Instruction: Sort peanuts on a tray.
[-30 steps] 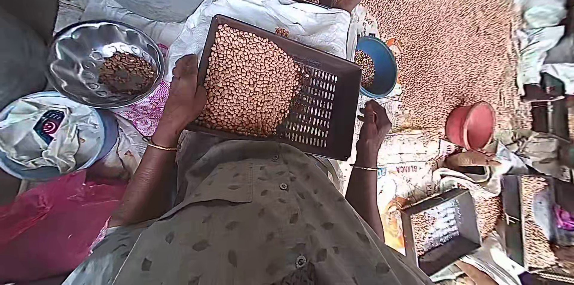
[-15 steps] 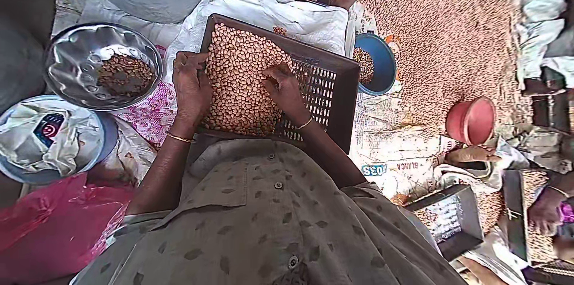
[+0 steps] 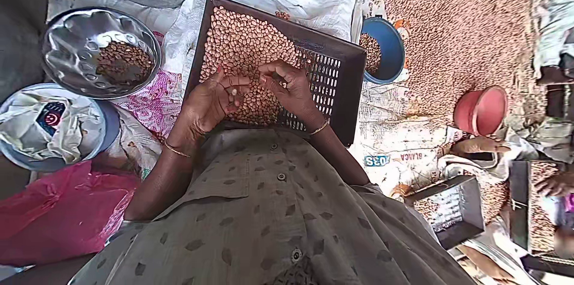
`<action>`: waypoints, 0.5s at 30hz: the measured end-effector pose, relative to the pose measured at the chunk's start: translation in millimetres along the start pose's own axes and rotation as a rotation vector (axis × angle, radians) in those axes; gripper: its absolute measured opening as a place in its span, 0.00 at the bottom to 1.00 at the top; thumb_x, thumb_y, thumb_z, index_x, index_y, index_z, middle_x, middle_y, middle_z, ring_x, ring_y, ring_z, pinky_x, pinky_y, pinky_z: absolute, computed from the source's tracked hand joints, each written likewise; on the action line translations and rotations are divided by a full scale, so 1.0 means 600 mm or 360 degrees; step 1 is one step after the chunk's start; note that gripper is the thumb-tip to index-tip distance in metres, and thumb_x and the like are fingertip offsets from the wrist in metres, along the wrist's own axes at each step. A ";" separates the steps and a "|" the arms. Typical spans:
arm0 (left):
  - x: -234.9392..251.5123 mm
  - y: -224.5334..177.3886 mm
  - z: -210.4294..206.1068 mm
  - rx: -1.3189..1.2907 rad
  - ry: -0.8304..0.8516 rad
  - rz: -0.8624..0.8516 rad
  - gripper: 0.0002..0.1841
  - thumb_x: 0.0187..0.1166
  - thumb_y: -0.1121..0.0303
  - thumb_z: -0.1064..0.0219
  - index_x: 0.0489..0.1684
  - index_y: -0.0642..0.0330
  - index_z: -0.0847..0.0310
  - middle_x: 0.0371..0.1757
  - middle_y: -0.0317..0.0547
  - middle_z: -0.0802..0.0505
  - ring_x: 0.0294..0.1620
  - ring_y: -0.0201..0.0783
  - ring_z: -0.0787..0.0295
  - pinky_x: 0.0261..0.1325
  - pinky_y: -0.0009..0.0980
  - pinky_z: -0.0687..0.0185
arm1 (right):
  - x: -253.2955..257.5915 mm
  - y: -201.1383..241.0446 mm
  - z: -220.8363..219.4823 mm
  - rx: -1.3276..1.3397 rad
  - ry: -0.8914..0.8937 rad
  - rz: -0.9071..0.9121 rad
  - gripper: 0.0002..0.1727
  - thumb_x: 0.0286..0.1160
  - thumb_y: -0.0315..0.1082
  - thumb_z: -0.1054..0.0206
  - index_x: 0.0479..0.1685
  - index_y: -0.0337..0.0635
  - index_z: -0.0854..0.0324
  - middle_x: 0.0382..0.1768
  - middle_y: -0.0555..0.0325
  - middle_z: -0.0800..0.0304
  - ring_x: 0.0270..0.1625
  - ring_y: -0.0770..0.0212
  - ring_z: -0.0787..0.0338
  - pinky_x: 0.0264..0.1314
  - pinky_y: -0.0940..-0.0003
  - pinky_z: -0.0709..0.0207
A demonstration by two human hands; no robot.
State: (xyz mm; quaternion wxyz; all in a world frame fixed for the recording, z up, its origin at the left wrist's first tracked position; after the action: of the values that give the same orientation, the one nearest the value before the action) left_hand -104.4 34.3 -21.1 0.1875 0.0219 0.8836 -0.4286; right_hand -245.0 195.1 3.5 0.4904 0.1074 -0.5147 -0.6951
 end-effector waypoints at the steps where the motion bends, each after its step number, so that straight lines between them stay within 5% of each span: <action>1: -0.006 0.004 0.004 -0.0121 0.0057 0.0021 0.35 0.95 0.51 0.76 0.56 0.57 0.16 0.38 0.36 0.09 0.24 0.23 0.21 0.25 0.15 0.26 | -0.008 -0.013 -0.004 -0.0104 0.0052 -0.0019 0.09 0.74 0.21 0.32 0.49 0.27 0.11 0.45 0.44 0.08 0.46 0.61 0.08 0.54 0.70 0.13; 4: -0.025 -0.001 0.035 -0.0194 0.0003 -0.0166 0.24 0.94 0.62 0.65 0.46 0.52 0.16 0.29 0.26 0.15 0.13 0.15 0.34 0.15 0.09 0.37 | -0.036 -0.053 -0.028 -0.0571 0.0298 -0.0110 0.09 0.74 0.25 0.31 0.49 0.36 0.08 0.50 0.41 0.11 0.49 0.50 0.08 0.53 0.57 0.13; 8: -0.043 -0.030 0.078 -0.0049 -0.0320 -0.0448 0.21 0.94 0.67 0.61 0.46 0.53 0.16 0.30 0.28 0.14 0.15 0.17 0.30 0.16 0.11 0.35 | -0.045 -0.058 -0.049 -0.0843 0.0376 -0.0143 0.12 0.76 0.27 0.33 0.54 0.34 0.10 0.54 0.37 0.14 0.49 0.43 0.09 0.49 0.52 0.12; 15: -0.039 -0.064 0.092 0.0403 -0.0720 -0.0704 0.15 0.89 0.72 0.50 0.43 0.51 0.15 0.27 0.24 0.14 0.17 0.18 0.28 0.19 0.12 0.36 | -0.042 -0.050 -0.055 -0.0965 0.0378 -0.0144 0.10 0.76 0.26 0.33 0.50 0.31 0.11 0.58 0.36 0.12 0.57 0.40 0.08 0.57 0.51 0.12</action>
State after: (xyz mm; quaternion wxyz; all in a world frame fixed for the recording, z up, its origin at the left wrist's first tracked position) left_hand -73.2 -29.7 -15.2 0.2769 -0.2429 0.7426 -0.5593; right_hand -228.1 194.8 -44.7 0.5254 0.0596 -0.2182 -0.8203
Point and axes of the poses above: each hand's wrist, its own x-axis towards the middle knuckle, its own z-axis out of the back of the hand, y = z × x, the point moved 2 cm from there along x, towards the middle knuckle
